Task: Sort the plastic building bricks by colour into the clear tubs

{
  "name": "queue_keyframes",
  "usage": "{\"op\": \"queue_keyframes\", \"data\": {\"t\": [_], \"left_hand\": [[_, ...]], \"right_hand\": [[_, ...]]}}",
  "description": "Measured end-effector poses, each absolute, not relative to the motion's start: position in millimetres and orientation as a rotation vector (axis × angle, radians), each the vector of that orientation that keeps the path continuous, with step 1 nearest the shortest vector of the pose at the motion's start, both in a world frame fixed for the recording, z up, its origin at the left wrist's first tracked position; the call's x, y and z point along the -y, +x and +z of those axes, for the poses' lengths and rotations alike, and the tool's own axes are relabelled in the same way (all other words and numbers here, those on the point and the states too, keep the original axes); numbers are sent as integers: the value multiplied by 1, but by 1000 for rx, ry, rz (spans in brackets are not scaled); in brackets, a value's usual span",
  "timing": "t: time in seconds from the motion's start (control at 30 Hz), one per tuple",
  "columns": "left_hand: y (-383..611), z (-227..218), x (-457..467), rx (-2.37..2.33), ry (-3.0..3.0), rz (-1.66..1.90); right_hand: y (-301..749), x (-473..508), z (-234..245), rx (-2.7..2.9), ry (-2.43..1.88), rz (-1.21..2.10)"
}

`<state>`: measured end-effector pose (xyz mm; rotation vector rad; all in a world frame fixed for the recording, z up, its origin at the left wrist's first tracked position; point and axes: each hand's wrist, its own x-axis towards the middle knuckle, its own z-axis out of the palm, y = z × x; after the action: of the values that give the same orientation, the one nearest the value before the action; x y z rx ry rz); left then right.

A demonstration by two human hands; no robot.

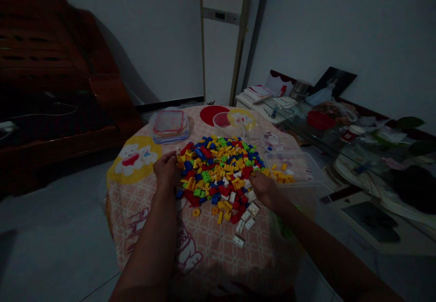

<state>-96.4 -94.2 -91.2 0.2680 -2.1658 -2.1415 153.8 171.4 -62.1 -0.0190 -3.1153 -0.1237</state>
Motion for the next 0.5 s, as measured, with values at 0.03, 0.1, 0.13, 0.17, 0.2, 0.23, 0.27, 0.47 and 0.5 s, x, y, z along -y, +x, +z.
{"op": "queue_keyframes", "data": {"t": [0.03, 0.1, 0.13, 0.17, 0.2, 0.23, 0.27, 0.47, 0.5], "left_hand": [[-97, -92, 94, 2165, 268, -2140], [-98, -93, 94, 2160, 259, -2140], [-98, -94, 94, 2157, 255, -2142], [-99, -95, 94, 2154, 254, -2144], [-99, -96, 94, 2151, 253, -2148], [-99, -97, 94, 2148, 255, -2152], [-100, -98, 94, 2147, 257, -2155], [-98, -96, 94, 2145, 251, -2144], [-97, -96, 94, 2149, 248, -2146]], "right_hand": [[153, -170, -60, 3127, -42, -153], [153, -169, -57, 3121, -52, -180], [153, -169, -55, 3117, -37, -173], [153, -169, -53, 3120, -14, -156], [153, -170, -50, 3129, 6, -131], [153, -172, -47, 3144, 14, -101], [152, -174, -43, 3160, 18, -69], [131, -212, -13, 3050, -56, 226], [125, -221, -8, 2991, -118, 276]]}}
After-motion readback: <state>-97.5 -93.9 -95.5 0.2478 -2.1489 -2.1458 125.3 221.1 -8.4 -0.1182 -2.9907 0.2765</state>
